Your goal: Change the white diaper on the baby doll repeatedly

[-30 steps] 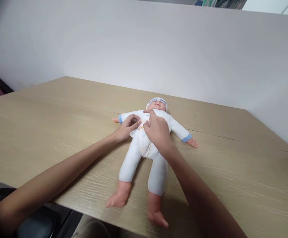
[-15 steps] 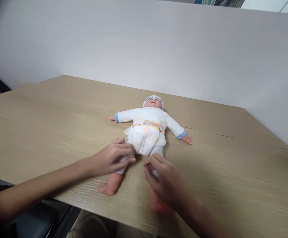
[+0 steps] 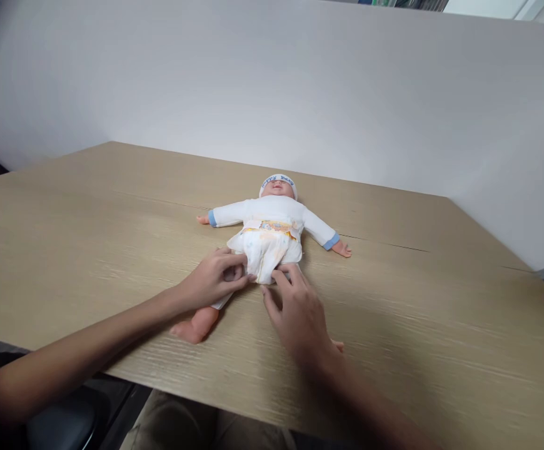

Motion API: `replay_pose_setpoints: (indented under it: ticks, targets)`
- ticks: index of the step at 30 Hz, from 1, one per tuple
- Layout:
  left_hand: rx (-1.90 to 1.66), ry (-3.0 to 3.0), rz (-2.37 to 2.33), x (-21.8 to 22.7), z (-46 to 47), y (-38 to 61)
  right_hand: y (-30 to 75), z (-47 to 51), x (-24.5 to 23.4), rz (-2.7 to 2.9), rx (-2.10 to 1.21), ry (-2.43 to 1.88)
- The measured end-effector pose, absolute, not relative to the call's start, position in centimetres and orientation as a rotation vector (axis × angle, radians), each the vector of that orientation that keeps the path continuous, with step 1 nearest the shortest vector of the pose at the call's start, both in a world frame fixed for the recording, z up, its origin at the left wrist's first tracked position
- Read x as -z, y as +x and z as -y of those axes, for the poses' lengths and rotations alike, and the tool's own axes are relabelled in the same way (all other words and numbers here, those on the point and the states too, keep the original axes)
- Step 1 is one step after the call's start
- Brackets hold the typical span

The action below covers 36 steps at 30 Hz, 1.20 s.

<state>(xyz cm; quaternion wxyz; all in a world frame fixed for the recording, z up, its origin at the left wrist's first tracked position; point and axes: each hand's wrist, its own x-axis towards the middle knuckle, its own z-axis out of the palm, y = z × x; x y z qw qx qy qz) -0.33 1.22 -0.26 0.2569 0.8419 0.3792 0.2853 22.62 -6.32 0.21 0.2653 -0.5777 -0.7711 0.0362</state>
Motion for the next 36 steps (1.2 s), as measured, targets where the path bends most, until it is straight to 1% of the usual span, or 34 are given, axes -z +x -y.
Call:
replay_pose_setpoints:
  ticks: [4, 8, 13, 19, 25, 31, 34, 36]
  targets:
    - [-0.869, 2.306, -1.0, 0.4, -1.0, -0.5, 22.6, 6.5, -0.2, 2.081, -0.149, -1.516]
    - [-0.922, 2.282, -0.946, 0.4, -0.9, -0.6, 22.5, 6.1, -0.2, 2.017, -0.204, -1.572]
    - [-0.869, 2.261, -0.949, 0.1, -1.1, -0.7, 22.5, 5.4, -0.4, 1.769, -0.418, -1.65]
    - [-0.902, 2.149, -1.02, 0.3, -1.4, -0.6, 22.8, 5.0, -0.9, 1.612, -0.591, -1.562]
    - [-0.934, 1.791, -0.892, 1.0, -2.1, -1.1, 23.8, 5.3, -1.5, 1.601, -0.486, -1.624]
    - [-1.005, 1.484, -0.89, 2.0, -2.2, -1.0, 24.9, 5.0, -2.2, 1.587, -0.645, -1.661]
    - [-1.015, 1.413, -0.914, 1.9, -1.6, -0.8, 24.8, 5.1, -2.1, 1.657, -0.573, -1.651]
    - [-1.003, 1.47, -0.954, 1.5, -1.3, -0.8, 24.5, 5.0, -1.8, 1.727, -0.504, -1.635]
